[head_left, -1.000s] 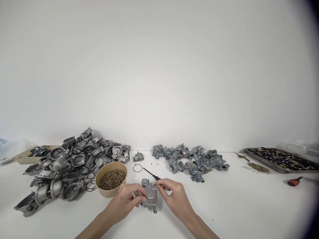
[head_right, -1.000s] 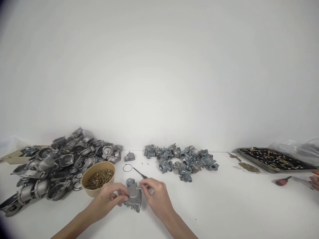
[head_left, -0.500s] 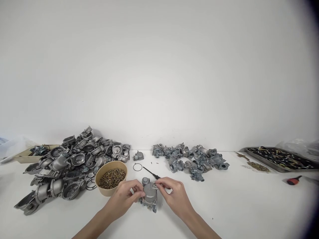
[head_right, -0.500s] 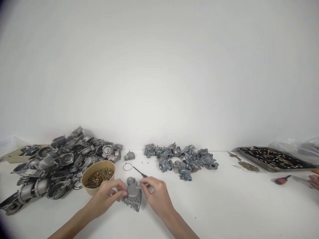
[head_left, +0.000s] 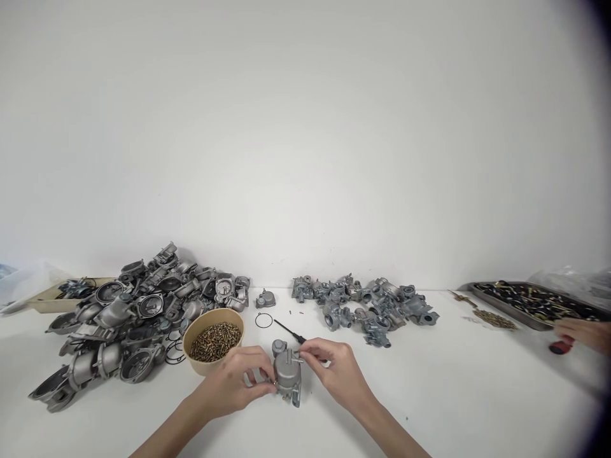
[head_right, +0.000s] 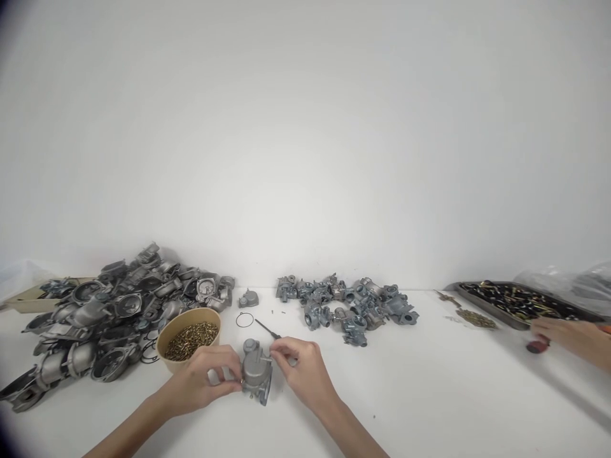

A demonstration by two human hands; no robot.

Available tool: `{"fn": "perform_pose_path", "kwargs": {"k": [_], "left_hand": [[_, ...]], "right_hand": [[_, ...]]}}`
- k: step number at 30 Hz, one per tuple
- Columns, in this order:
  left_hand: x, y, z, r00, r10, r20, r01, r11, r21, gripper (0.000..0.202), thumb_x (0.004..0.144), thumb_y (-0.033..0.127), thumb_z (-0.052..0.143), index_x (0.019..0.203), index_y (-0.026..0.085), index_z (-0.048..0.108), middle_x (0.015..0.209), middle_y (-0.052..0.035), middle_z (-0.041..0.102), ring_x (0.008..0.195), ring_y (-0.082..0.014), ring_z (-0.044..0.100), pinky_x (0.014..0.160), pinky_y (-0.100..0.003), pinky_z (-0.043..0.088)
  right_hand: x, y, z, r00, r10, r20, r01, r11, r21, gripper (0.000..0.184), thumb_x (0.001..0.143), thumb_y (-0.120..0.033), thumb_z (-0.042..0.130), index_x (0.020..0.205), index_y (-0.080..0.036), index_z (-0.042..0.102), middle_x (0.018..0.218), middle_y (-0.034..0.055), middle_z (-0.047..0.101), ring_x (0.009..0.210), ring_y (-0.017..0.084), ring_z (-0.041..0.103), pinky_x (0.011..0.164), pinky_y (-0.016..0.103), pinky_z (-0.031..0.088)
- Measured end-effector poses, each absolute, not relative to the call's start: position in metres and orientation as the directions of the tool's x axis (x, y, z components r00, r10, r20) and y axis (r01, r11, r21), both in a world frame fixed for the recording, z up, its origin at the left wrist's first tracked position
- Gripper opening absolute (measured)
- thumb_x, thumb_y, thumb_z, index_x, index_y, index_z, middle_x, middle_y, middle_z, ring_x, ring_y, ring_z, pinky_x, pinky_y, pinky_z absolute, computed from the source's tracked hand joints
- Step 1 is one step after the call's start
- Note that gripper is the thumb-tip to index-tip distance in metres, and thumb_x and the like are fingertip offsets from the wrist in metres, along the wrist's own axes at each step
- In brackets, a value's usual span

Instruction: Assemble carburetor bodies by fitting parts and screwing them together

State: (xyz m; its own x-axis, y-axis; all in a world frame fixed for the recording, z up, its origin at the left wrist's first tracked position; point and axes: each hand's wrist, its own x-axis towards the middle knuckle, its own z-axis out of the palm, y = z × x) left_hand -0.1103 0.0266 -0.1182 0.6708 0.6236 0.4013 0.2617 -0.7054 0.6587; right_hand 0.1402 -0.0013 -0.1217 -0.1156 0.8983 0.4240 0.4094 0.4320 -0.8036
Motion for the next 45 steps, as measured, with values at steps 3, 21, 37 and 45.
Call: {"fn": "perform_pose_path", "kwargs": {"k": [3,21,37,45], "left_hand": [[-0.111,0.028,-0.119,0.679,0.61,0.408,0.255,-0.717,0.648,0.01,0.083,0.017,0.074,0.092,0.021,0.073,0.091,-0.0036,0.07,0.075,-0.0139,0.064,0.063,-0.02,0.053],[-0.114,0.032,-0.123,0.711,0.563,0.423,0.247,-0.762,0.599,0.005,0.089,0.019,0.071,0.092,0.023,0.072,0.096,-0.0034,0.07,0.078,-0.0147,0.065,0.067,-0.022,0.05],[-0.114,0.026,-0.117,0.681,0.65,0.338,0.387,-0.711,0.587,0.023,0.085,0.028,0.076,0.101,0.024,0.06,0.099,-0.0017,0.065,0.088,-0.0189,0.061,0.072,-0.026,0.053],[-0.094,0.01,-0.12,0.547,0.807,0.223,0.42,-0.494,0.761,0.074,0.067,0.043,0.088,0.123,0.027,0.042,0.131,-0.0084,0.053,0.12,-0.0304,0.052,0.1,-0.045,0.045]], "right_hand": [[0.139,0.0,-0.125,-0.141,0.91,0.39,0.364,0.414,-0.835,0.017,0.091,-0.029,0.061,0.087,-0.021,0.076,0.085,0.0048,0.079,0.082,0.023,0.076,0.075,0.031,0.06],[0.139,0.001,-0.128,-0.176,0.893,0.413,0.37,0.449,-0.813,0.018,0.091,-0.024,0.057,0.087,-0.021,0.074,0.084,0.0046,0.078,0.079,0.021,0.074,0.073,0.03,0.059],[0.145,-0.002,-0.117,-0.242,0.888,0.391,0.39,0.458,-0.799,0.013,0.09,-0.024,0.063,0.082,-0.02,0.073,0.079,0.0041,0.075,0.073,0.018,0.07,0.065,0.026,0.055],[0.146,-0.004,-0.113,-0.297,0.867,0.401,0.411,0.495,-0.765,0.013,0.087,-0.019,0.064,0.081,-0.021,0.075,0.079,0.0032,0.075,0.071,0.016,0.068,0.063,0.024,0.054]]}}
